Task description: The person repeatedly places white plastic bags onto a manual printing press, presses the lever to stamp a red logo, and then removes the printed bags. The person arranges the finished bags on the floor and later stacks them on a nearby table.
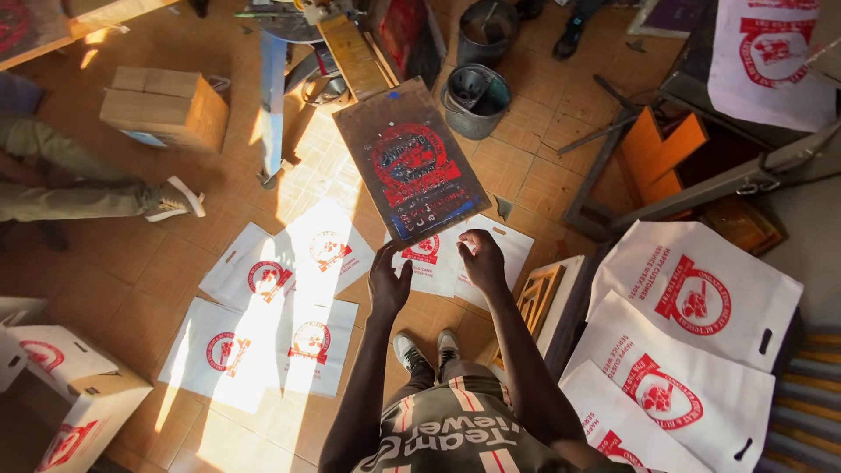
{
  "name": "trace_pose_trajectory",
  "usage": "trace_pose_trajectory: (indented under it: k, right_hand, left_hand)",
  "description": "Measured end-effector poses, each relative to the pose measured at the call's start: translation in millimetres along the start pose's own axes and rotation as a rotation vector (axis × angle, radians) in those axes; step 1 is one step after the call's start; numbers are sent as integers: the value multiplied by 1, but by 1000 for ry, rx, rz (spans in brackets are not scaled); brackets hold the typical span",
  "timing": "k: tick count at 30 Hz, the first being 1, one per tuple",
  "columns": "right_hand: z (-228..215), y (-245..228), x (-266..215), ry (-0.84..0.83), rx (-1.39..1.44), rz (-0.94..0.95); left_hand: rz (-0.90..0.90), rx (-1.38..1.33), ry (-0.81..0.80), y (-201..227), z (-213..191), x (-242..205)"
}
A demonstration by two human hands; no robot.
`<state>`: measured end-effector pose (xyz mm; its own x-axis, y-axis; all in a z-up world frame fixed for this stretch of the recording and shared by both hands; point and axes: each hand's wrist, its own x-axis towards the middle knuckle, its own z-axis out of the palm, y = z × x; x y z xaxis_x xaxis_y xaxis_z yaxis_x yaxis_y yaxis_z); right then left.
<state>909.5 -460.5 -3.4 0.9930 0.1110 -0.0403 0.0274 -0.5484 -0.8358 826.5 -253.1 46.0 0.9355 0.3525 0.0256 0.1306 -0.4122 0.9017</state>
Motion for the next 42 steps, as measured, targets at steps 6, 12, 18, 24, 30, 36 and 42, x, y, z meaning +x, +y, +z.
trace_pose_trajectory:
  k: [6,12,18,24,30,36,42]
  right_hand:
    - [-14,12,9,84,-35,-21]
    - [-19,33,44,97,-70,-157]
    - [-25,26,72,71,-188,-276]
    - [-24,11,65,-81,-271,-185]
    - [5,-7,45,-477,22,-211]
    - [7,-36,33,-517,44,-155]
    - [14,-46,22,-352,22,-197]
  left_hand:
    - [29,56,-34,-11,14,13]
    - [59,193,95,-38,41,18]
    - [38,210,174,-16,67,22]
    - [15,482,263,-22,94,18]
    - [16,393,285,-5,99,17]
    - [-85,266,204,3,82,12]
    - [-6,191,151,1,62,15]
